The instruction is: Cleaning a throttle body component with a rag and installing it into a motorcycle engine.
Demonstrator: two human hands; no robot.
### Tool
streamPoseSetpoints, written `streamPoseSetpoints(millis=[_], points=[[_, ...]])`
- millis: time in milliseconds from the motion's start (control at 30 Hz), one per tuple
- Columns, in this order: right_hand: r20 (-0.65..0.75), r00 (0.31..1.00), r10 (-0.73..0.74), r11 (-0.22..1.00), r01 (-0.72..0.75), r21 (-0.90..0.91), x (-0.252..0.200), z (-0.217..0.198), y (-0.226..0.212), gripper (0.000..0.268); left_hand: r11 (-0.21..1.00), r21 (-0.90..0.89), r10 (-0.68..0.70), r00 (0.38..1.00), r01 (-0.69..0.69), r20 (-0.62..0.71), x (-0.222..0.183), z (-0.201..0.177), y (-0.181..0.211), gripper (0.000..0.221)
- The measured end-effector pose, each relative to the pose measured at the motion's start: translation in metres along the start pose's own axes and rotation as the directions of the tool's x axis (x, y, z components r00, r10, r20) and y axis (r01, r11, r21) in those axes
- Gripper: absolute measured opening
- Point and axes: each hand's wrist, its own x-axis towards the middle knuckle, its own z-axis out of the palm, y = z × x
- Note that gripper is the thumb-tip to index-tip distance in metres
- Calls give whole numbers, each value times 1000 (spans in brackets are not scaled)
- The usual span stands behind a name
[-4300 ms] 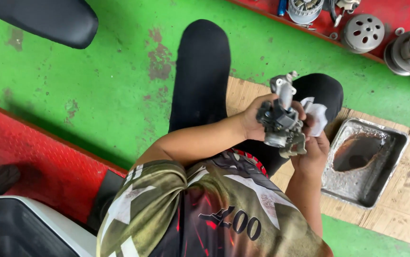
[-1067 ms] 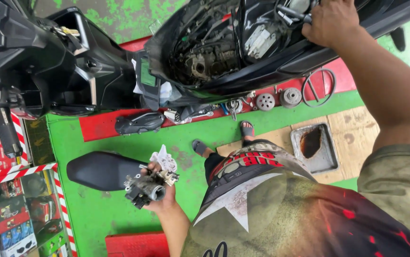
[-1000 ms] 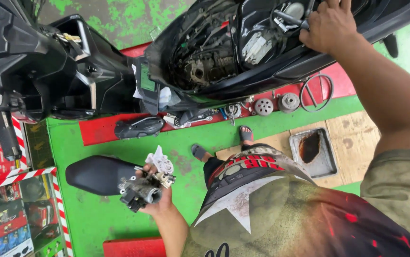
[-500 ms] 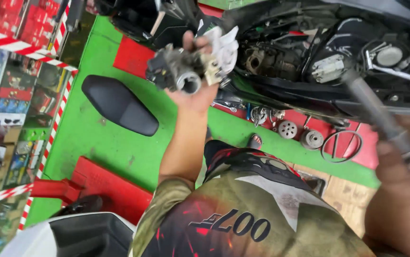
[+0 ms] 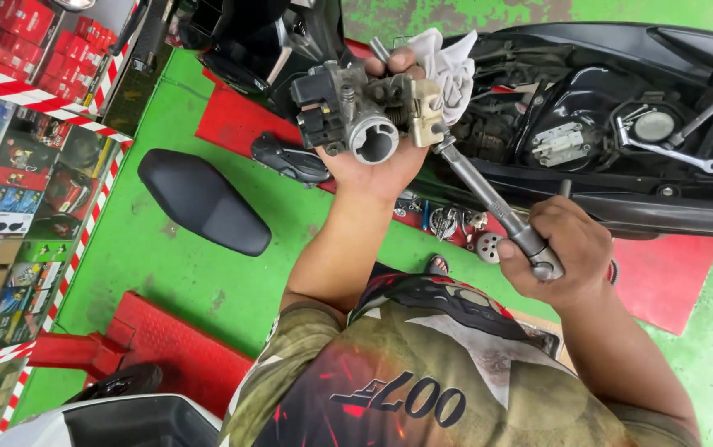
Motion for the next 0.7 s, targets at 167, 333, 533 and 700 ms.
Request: streamPoseSetpoints(millis=[167, 333, 533, 700], points=[[93, 967, -239, 952, 252, -175, 19, 1, -1, 46, 1000, -14, 8, 1000, -8, -20, -2, -3, 3, 42], [210, 921, -328, 883, 378, -280, 28, -6, 4, 47, 999, 45, 20, 991, -14, -130, -6, -3, 1, 51], [267, 893, -362, 828, 440, -348, 39, -1, 12, 51, 998, -1, -59, 998, 59, -6, -1, -9, -2, 51], [245, 937, -249, 907, 314, -279, 25, 16, 4, 42, 998, -24, 48, 982, -53, -181, -2, -24, 6, 40]])
